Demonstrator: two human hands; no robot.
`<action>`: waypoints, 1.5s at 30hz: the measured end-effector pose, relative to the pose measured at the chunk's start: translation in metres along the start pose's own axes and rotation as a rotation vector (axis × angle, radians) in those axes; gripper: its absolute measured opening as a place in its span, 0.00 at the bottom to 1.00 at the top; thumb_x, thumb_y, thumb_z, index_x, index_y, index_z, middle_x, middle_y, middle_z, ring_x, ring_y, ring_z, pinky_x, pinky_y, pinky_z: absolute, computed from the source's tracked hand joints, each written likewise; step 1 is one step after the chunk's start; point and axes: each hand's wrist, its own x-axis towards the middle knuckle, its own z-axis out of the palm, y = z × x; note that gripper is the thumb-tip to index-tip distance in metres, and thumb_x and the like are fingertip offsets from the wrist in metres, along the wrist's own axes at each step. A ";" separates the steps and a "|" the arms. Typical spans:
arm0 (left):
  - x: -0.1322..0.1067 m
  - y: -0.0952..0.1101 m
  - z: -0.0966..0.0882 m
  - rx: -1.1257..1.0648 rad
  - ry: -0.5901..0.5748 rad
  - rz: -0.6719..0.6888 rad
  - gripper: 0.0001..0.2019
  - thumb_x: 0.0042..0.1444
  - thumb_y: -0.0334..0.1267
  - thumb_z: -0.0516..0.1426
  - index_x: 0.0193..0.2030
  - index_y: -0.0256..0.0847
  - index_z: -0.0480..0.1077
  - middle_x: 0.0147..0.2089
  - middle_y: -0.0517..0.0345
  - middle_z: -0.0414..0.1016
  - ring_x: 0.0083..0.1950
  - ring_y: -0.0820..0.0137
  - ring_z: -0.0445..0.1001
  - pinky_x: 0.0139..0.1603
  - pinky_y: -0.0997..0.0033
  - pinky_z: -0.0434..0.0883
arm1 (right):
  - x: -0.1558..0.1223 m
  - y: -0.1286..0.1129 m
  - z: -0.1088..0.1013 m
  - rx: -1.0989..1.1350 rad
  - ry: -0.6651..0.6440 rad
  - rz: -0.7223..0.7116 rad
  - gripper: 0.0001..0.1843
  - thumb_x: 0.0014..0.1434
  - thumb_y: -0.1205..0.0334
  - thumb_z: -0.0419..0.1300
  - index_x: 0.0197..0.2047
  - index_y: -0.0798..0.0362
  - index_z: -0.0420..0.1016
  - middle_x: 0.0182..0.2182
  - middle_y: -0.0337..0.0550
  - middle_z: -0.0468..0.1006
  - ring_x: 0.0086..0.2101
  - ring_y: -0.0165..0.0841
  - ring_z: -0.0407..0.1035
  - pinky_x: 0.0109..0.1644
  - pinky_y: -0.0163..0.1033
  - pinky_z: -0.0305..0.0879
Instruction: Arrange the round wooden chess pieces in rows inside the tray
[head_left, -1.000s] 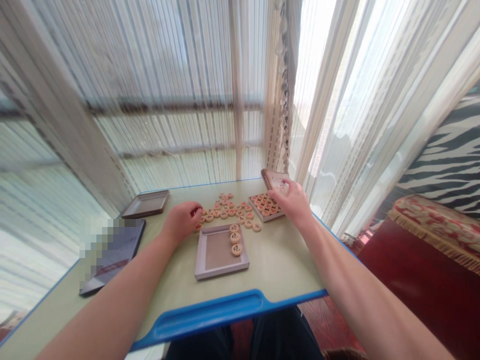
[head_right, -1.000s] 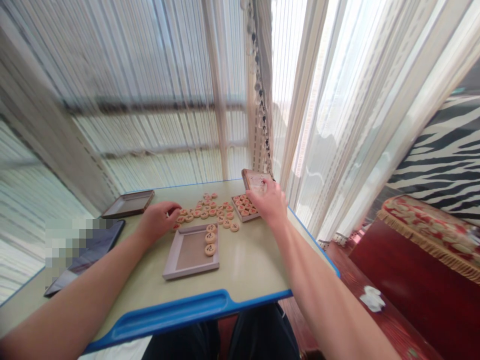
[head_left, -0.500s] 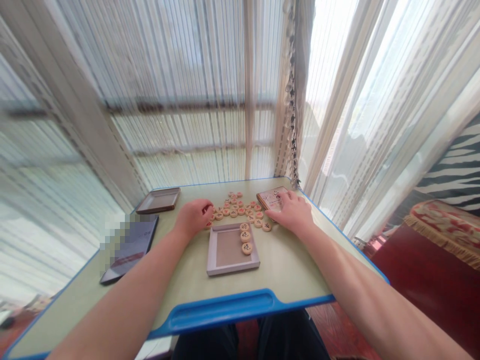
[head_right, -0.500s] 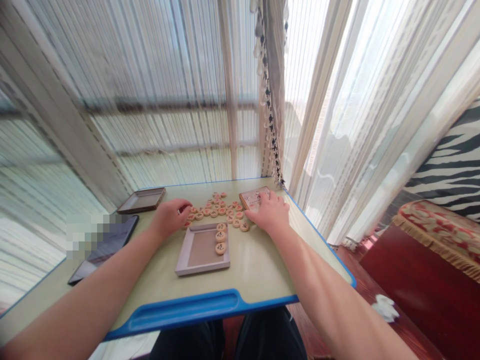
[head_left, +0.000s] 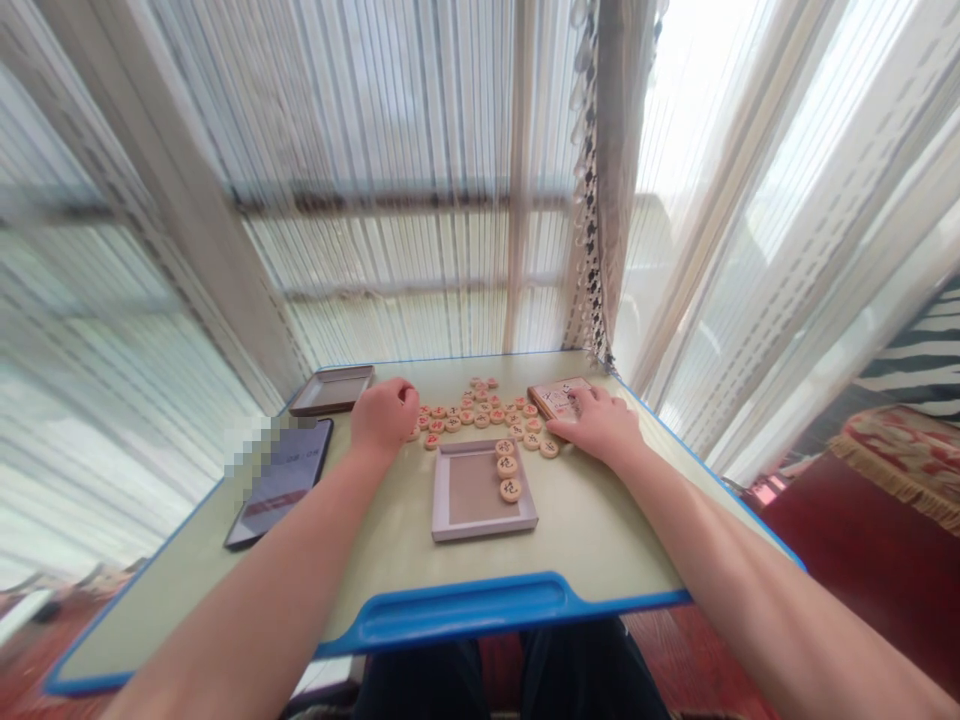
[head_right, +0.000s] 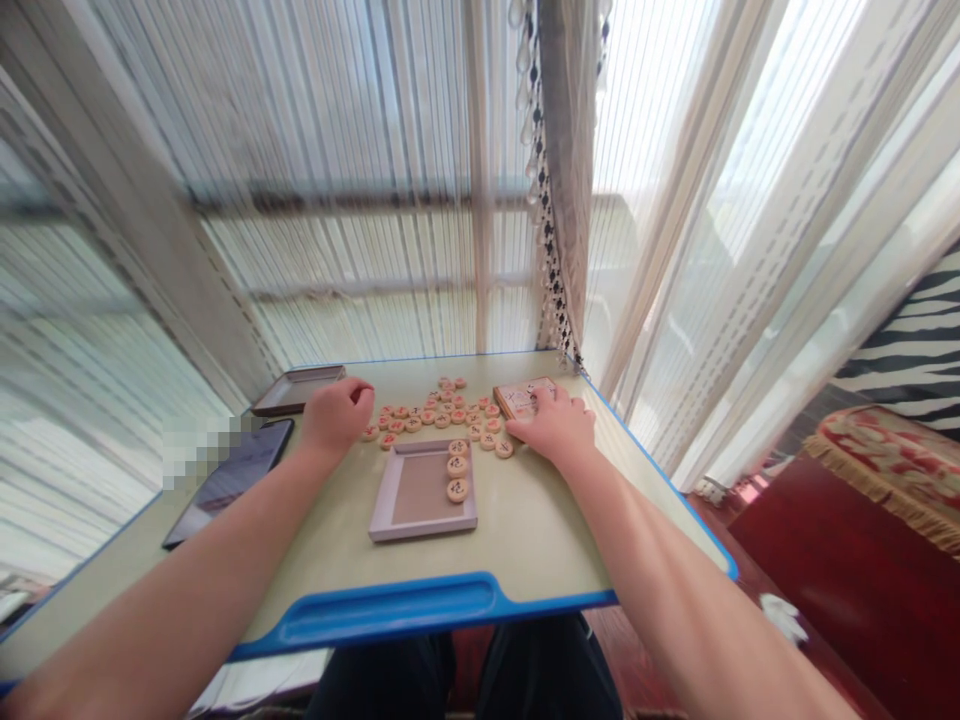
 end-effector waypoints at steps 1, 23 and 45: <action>0.000 0.000 0.000 0.001 0.003 -0.013 0.15 0.51 0.37 0.46 0.32 0.40 0.74 0.30 0.53 0.77 0.33 0.65 0.72 0.33 0.71 0.64 | 0.000 0.000 0.000 0.000 0.000 0.002 0.39 0.43 0.35 0.52 0.55 0.47 0.62 0.53 0.50 0.62 0.49 0.51 0.58 0.48 0.53 0.55; -0.002 0.005 0.008 -0.062 -0.112 0.101 0.13 0.53 0.38 0.47 0.31 0.40 0.73 0.33 0.54 0.77 0.36 0.65 0.73 0.37 0.70 0.65 | 0.088 -0.002 0.015 -0.015 -0.021 0.176 0.44 0.43 0.33 0.51 0.58 0.52 0.59 0.55 0.57 0.61 0.51 0.56 0.56 0.50 0.56 0.53; -0.004 0.012 0.013 -0.150 -0.144 0.066 0.12 0.52 0.37 0.48 0.28 0.41 0.73 0.29 0.55 0.76 0.32 0.66 0.72 0.33 0.70 0.64 | 0.116 0.005 0.026 -0.035 -0.002 0.145 0.46 0.47 0.27 0.39 0.62 0.46 0.55 0.62 0.52 0.52 0.55 0.58 0.52 0.53 0.62 0.45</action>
